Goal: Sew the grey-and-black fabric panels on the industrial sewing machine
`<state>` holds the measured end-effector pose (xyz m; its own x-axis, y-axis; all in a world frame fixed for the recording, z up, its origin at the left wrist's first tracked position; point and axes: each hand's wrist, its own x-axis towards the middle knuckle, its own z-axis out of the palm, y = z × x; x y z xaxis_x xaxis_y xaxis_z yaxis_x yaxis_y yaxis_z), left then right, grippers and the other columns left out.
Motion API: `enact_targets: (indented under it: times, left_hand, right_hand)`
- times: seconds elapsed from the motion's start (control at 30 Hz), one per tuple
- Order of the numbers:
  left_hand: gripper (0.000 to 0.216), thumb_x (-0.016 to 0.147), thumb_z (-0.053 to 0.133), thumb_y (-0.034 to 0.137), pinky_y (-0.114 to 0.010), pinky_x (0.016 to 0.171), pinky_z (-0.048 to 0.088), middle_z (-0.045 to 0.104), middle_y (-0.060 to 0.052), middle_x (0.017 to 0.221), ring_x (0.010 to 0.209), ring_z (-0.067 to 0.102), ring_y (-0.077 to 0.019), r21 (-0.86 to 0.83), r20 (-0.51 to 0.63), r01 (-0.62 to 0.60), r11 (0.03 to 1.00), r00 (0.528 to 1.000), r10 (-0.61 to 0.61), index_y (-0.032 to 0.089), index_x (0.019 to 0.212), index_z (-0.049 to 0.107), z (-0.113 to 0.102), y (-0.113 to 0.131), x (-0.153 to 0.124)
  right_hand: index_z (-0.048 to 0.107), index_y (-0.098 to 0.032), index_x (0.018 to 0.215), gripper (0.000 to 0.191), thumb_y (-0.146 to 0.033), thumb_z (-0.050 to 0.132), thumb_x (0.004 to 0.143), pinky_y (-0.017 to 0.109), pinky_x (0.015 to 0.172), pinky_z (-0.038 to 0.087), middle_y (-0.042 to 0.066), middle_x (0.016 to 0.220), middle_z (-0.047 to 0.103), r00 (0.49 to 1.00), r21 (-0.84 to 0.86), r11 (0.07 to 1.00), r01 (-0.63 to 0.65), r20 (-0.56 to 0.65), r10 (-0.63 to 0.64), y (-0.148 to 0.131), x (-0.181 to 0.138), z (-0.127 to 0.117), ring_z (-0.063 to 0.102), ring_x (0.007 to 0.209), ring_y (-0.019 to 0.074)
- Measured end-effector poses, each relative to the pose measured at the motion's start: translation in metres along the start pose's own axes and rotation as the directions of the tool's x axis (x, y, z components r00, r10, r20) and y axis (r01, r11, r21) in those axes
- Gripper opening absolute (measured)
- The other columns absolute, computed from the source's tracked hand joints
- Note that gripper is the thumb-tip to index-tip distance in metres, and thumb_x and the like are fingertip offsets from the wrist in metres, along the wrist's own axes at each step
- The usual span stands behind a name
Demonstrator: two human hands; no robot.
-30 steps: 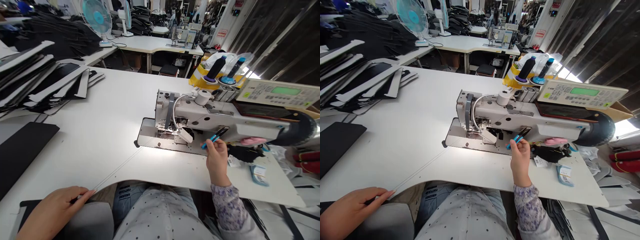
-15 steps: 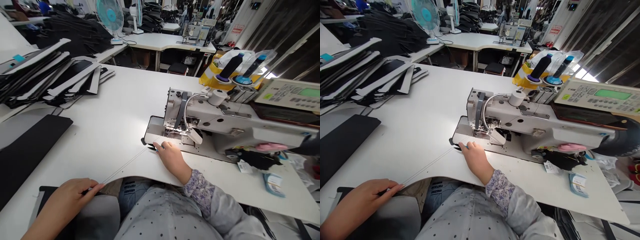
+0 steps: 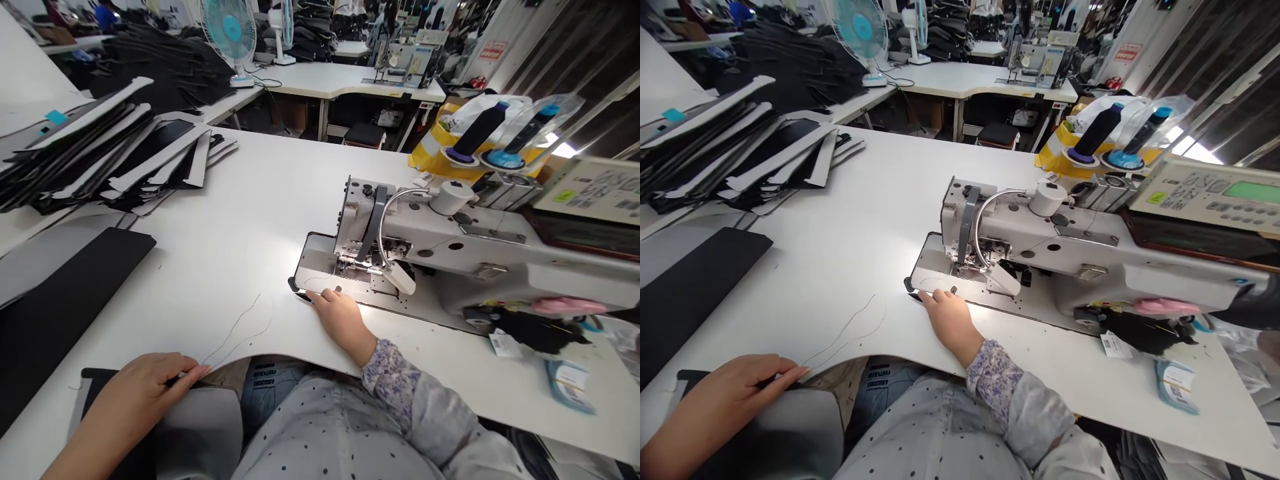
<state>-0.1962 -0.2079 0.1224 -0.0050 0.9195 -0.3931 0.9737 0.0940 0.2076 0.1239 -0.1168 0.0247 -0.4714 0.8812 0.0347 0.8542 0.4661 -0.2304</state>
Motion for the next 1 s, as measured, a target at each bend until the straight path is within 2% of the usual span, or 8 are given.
enact_targets:
  times: [0.13, 0.27, 0.37, 0.43, 0.57, 0.73, 0.87, 1.0]
  left_hand:
    - [0.06, 0.082, 0.035, 0.071, -0.023, 0.069, 0.037, 0.071, 0.003, 0.082, 0.081, 0.061, -0.0174, 0.084, -0.092, -0.039, 0.996, 0.995, 0.047, 0.023, 0.078, 0.071, -0.045, 0.016, 0.043]
    - [0.049, 0.087, 0.042, 0.06, -0.023, 0.068, 0.036, 0.072, 0.001, 0.093, 0.087, 0.062, -0.0179, 0.219, -0.174, -0.213, 0.952, 0.952, 0.253, 0.022, 0.085, 0.073, -0.078, 0.071, 0.145]
    - [0.04, 0.089, 0.047, 0.052, -0.026, 0.075, 0.042, 0.072, -0.002, 0.088, 0.086, 0.064, -0.0184, 0.24, -0.096, -0.489, 0.839, 0.847, 0.522, 0.023, 0.082, 0.074, -0.066, 0.117, 0.22]
    - [0.035, 0.093, 0.045, 0.043, -0.03, 0.09, 0.042, 0.071, -0.006, 0.097, 0.097, 0.063, -0.0205, 0.268, -0.16, -0.57, 0.776, 0.768, 0.62, 0.023, 0.094, 0.073, -0.042, 0.136, 0.246]
    - [0.04, 0.095, 0.04, 0.033, -0.046, 0.11, 0.03, 0.051, -0.011, 0.139, 0.132, 0.041, -0.0281, 0.294, -0.449, -0.425, 0.856, 0.729, 0.516, 0.023, 0.13, 0.056, 0.017, 0.123, 0.23]
    - [0.053, 0.094, 0.039, 0.045, -0.057, 0.11, 0.028, 0.036, -0.01, 0.152, 0.14, 0.029, -0.0356, 0.278, -0.415, -0.184, 0.943, 0.862, 0.291, 0.026, 0.142, 0.043, 0.066, 0.056, 0.171]
    - [0.054, 0.093, 0.038, 0.048, -0.055, 0.112, 0.026, 0.036, -0.007, 0.152, 0.14, 0.03, -0.0326, 0.321, -0.33, -0.258, 0.911, 0.871, 0.363, 0.029, 0.144, 0.041, 0.07, 0.018, 0.158]
    - [0.046, 0.094, 0.039, 0.045, -0.05, 0.108, 0.034, 0.047, -0.006, 0.145, 0.134, 0.04, -0.0302, 0.304, -0.295, -0.378, 0.874, 0.835, 0.464, 0.031, 0.136, 0.051, 0.056, 0.009, 0.153]
  right_hand:
    - [0.054, -0.024, 0.128, 0.035, -0.032, 0.048, 0.094, 0.027, 0.069, 0.048, 0.007, 0.1, 0.065, 0.977, 0.258, 0.956, -0.138, -0.122, 0.173, 0.015, -0.017, 0.003, 0.063, 0.082, 0.018]
    - [0.057, -0.021, 0.121, 0.035, -0.017, 0.05, 0.087, 0.029, 0.078, 0.052, 0.005, 0.106, 0.067, 0.966, 0.428, 0.893, -0.14, -0.137, 0.217, 0.023, -0.035, 0.009, 0.064, 0.089, 0.0179]
    - [0.057, -0.02, 0.123, 0.045, -0.006, 0.045, 0.082, 0.033, 0.081, 0.053, 0.007, 0.107, 0.067, 0.978, 0.328, 0.945, -0.012, -0.194, 0.08, 0.017, -0.035, 0.016, 0.063, 0.092, 0.0198]
    - [0.056, -0.017, 0.127, 0.049, -0.003, 0.045, 0.081, 0.039, 0.09, 0.052, 0.011, 0.12, 0.062, 0.964, 0.205, 0.974, 0.097, -0.261, -0.041, 0.013, -0.027, 0.02, 0.059, 0.105, 0.0237]
    - [0.058, -0.013, 0.126, 0.044, -0.005, 0.048, 0.084, 0.05, 0.108, 0.039, 0.014, 0.141, 0.048, 0.932, 0.026, 0.977, 0.211, -0.306, -0.194, 0.012, -0.005, 0.026, 0.04, 0.132, 0.0315]
    - [0.054, -0.013, 0.132, 0.046, -0.01, 0.053, 0.086, 0.05, 0.11, 0.037, 0.018, 0.147, 0.039, 0.952, 0.042, 0.978, 0.203, -0.243, -0.187, 0.012, 0.024, 0.027, 0.03, 0.14, 0.0331]
    - [0.053, -0.011, 0.132, 0.049, -0.01, 0.055, 0.083, 0.05, 0.109, 0.038, 0.021, 0.147, 0.036, 0.967, 0.081, 0.986, 0.145, -0.223, -0.124, 0.007, 0.033, 0.029, 0.03, 0.139, 0.0347]
    - [0.052, -0.012, 0.133, 0.057, -0.001, 0.047, 0.077, 0.046, 0.104, 0.043, 0.019, 0.14, 0.047, 0.973, 0.141, 0.988, 0.069, -0.227, -0.036, 0.014, 0.029, 0.033, 0.048, 0.125, 0.0298]
